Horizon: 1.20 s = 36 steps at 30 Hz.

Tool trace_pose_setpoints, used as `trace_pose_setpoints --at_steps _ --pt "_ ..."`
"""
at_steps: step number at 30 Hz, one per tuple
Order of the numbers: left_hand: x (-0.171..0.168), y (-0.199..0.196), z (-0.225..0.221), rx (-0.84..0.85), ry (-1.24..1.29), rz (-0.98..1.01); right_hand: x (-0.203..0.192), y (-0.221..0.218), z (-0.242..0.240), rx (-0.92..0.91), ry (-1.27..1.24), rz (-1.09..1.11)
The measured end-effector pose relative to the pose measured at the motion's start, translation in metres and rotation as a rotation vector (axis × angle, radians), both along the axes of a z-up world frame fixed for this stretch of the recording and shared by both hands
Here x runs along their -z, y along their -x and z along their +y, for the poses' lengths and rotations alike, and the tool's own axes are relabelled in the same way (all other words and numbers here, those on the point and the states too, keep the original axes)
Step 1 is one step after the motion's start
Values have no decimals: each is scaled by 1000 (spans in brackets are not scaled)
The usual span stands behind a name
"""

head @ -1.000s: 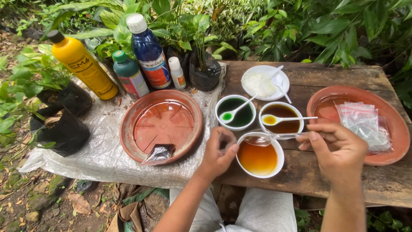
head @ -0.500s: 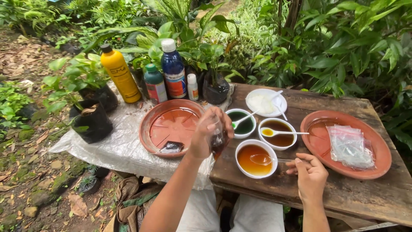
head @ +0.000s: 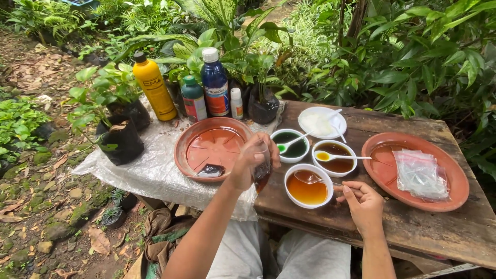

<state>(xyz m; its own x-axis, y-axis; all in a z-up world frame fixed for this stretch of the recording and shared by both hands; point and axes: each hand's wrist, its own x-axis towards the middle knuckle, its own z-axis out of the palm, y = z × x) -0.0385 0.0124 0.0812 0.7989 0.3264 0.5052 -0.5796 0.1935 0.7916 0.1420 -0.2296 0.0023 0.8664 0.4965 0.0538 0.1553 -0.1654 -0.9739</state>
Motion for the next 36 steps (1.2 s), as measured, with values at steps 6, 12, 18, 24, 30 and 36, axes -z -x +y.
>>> trace_pose_setpoints --at_steps 6,12,18,24,30,36 --pt "-21 6 13 628 401 -238 5 -2 1 16 -7 19" --pt "-41 22 22 554 356 -149 13 -4 -1 21 69 -62" --pt "-42 18 37 495 249 -101 27 -8 -5 21 -24 -87" --pt "14 -10 37 104 -52 -7 33 -10 -4 28 -86 -116" --pt "63 -25 10 -146 -204 151 26 -8 -2 52 -2 -111" --pt "82 -32 3 -238 -281 196 28 -9 1 59 -10 -105"
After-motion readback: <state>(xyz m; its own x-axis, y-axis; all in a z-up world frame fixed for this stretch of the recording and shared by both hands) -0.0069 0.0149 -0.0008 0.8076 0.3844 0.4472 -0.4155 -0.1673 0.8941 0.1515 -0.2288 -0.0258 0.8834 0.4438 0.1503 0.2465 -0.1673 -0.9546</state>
